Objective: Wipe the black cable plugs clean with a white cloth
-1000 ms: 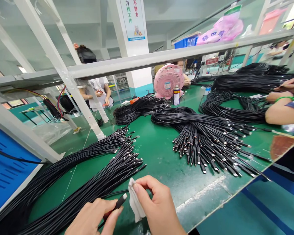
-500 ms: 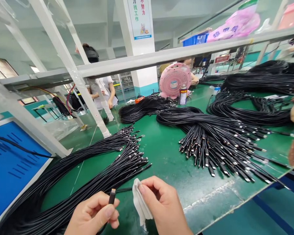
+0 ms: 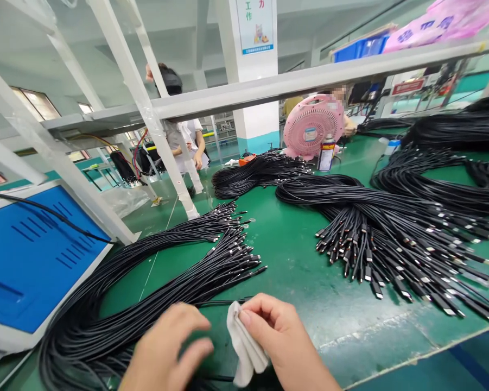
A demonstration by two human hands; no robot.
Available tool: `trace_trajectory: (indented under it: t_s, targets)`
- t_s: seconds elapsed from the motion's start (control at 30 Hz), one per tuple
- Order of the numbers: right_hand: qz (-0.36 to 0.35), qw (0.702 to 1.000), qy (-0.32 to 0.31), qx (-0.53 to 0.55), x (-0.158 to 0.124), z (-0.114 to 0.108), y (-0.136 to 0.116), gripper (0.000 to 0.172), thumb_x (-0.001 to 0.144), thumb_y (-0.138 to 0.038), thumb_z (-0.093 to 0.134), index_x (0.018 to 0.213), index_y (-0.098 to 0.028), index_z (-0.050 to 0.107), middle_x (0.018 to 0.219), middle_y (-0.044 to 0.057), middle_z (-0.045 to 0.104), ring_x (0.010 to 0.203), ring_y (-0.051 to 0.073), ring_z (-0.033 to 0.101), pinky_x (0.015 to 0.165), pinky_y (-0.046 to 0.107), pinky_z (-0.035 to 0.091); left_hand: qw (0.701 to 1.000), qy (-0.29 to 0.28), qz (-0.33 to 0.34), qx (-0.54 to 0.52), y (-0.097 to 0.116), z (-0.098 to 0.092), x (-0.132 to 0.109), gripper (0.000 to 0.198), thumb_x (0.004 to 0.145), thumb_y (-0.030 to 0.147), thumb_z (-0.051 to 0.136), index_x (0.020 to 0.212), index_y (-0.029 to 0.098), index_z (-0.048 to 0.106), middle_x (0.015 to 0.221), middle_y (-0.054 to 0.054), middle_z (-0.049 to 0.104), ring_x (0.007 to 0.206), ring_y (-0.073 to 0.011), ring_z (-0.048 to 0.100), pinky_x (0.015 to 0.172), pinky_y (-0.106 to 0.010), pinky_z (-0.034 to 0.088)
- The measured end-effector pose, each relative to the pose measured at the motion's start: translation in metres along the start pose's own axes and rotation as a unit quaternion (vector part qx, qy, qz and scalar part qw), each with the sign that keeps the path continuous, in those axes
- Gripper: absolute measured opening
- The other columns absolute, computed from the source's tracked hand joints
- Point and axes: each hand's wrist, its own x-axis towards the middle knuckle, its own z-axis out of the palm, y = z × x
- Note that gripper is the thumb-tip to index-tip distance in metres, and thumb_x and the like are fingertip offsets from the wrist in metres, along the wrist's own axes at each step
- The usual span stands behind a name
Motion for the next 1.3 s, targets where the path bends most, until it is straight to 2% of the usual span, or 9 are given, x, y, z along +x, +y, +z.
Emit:
trace_trajectory:
  t_s: [0.1,0.17,0.47,0.6,0.83,0.93,1.03,1.23,1.3]
  targets:
    - [0.033,0.997,-0.061,-0.021,-0.001,0.008,0.006,0.034,0.068,-0.044,0.062,0.064,-0.011,0.055,0.056,-0.002,0.045,0.052,0.009,0.035,0.048,0.020,0.026,0.950,0.083,-0.206,0.219,-0.016,-0.017,0.004,0.013,0.083,0.018,0.047,0.088,0.020,0.059,0.087,-0.003,0.059,0.084,-0.0220,0.056,0.073,-0.035,0.043]
    - [0.048,0.996,-0.068,-0.031,0.000,0.012,0.009,0.030,0.067,-0.040,0.062,0.063,-0.011,0.055,0.055,-0.002,0.045,0.052,0.009,0.035,0.048,0.020,0.025,0.926,0.069,-0.249,0.275,-0.022,-0.017,0.005,0.014,0.084,0.016,0.044,0.084,0.019,0.058,0.082,-0.002,0.057,0.082,-0.0211,0.056,0.070,-0.033,0.042]
    - [0.043,0.996,-0.065,-0.046,0.005,0.010,0.018,0.027,0.066,-0.038,0.059,0.063,-0.011,0.054,0.057,-0.001,0.046,0.055,0.010,0.037,0.051,0.021,0.025,0.932,-0.041,-0.294,0.207,-0.022,-0.019,0.008,0.017,0.086,0.017,0.035,0.085,0.022,0.050,0.092,0.000,0.053,0.075,-0.0168,0.057,0.051,-0.025,0.031]
    - [0.050,0.996,-0.071,-0.005,0.005,0.007,0.022,0.032,0.063,-0.041,0.064,0.063,-0.010,0.055,0.056,-0.001,0.046,0.054,0.009,0.035,0.049,0.020,0.023,0.942,-0.055,-0.319,0.092,-0.035,-0.026,0.010,0.010,0.081,0.021,0.038,0.085,0.024,0.046,0.074,0.003,0.053,0.064,-0.0147,0.054,0.054,-0.025,0.031]
    - [0.036,0.999,-0.027,0.024,0.009,0.008,0.024,0.033,0.065,-0.043,0.064,0.060,-0.013,0.053,0.054,-0.003,0.044,0.051,0.009,0.036,0.051,0.021,0.031,0.954,0.111,-0.244,-0.132,-0.057,-0.048,0.010,0.021,0.076,0.041,0.042,0.073,0.021,0.047,0.067,0.003,0.050,0.065,-0.0140,0.051,0.061,-0.022,0.040]
    - [-0.015,0.998,-0.055,-0.020,0.012,0.009,0.036,0.026,0.064,-0.038,0.064,0.058,-0.014,0.057,0.053,-0.002,0.047,0.055,0.012,0.044,0.071,0.029,0.040,0.962,0.075,-0.235,-0.115,-0.040,-0.057,0.019,0.020,0.076,0.039,0.044,0.084,0.023,0.052,0.068,0.003,0.053,0.064,-0.0147,0.053,0.061,-0.024,0.040]
    - [-0.046,0.995,-0.074,-0.050,0.013,0.009,0.043,0.020,0.065,-0.032,0.062,0.056,-0.015,0.060,0.050,-0.004,0.048,0.052,0.011,0.046,0.092,0.038,0.032,0.971,0.018,-0.228,-0.072,-0.018,-0.063,0.033,0.015,0.074,0.033,0.046,0.083,0.027,0.058,0.067,0.003,0.058,0.065,-0.0164,0.055,0.059,-0.025,0.037]
    - [-0.052,0.985,-0.142,-0.083,0.010,0.009,0.029,0.016,0.067,-0.023,0.058,0.053,-0.015,0.059,0.050,-0.007,0.047,0.047,0.006,0.040,0.104,0.041,0.017,0.930,0.179,-0.318,-0.047,-0.021,-0.069,0.047,0.027,0.082,0.041,0.035,0.090,0.027,0.057,0.087,0.000,0.063,0.079,-0.0204,0.056,0.069,-0.031,0.038]
    - [-0.046,0.986,-0.151,-0.057,0.009,0.008,0.029,0.020,0.067,-0.028,0.060,0.052,-0.015,0.060,0.051,-0.007,0.047,0.048,0.006,0.041,0.102,0.038,0.022,0.932,0.172,-0.301,-0.109,-0.030,-0.067,0.045,0.031,0.078,0.047,0.040,0.093,0.025,0.055,0.079,0.000,0.061,0.072,-0.0186,0.056,0.066,-0.028,0.041]
